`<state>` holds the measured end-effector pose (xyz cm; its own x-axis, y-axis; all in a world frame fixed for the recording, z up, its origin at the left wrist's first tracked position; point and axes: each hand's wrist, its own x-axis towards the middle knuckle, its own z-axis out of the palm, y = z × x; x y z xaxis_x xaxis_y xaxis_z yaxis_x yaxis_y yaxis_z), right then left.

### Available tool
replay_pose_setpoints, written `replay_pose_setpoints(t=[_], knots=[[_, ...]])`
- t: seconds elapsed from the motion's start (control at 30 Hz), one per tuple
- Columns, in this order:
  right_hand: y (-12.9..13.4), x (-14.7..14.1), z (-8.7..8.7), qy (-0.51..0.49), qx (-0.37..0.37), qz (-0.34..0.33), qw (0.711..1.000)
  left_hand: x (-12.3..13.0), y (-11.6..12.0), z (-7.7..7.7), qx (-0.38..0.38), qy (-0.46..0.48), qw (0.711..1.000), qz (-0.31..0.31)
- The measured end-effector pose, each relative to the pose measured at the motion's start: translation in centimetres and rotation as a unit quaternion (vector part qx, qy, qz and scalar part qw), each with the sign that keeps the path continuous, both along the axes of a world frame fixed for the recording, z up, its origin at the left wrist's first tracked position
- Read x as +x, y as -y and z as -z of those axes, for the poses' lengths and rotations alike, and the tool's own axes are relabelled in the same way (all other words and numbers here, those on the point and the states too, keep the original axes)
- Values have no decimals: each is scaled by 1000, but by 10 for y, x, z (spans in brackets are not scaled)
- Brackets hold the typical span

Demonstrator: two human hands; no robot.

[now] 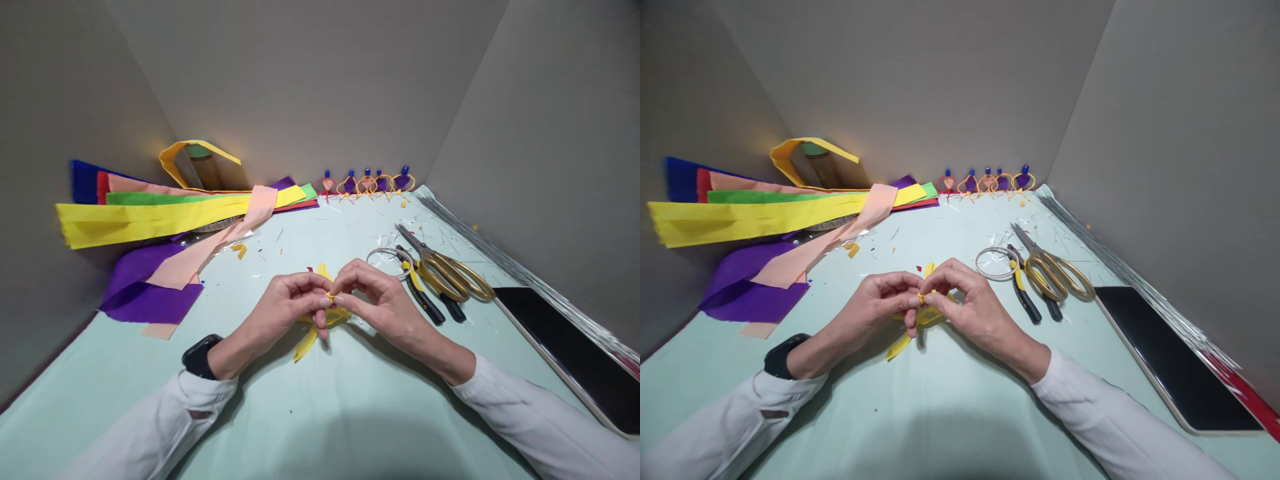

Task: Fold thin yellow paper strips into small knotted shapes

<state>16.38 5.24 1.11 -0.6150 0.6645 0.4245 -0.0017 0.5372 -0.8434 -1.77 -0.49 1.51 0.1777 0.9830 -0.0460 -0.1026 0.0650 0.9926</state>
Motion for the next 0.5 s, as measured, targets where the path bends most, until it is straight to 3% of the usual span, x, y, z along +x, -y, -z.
replay_pose_setpoints(t=[0.27,0.5], knots=[[1,1,-1,21,-16,-11,1000,-1,-1,0,-33,5,999,24],[2,0,-1,17,-40,-12,999,0,0,-2,-15,-16,999,29]])
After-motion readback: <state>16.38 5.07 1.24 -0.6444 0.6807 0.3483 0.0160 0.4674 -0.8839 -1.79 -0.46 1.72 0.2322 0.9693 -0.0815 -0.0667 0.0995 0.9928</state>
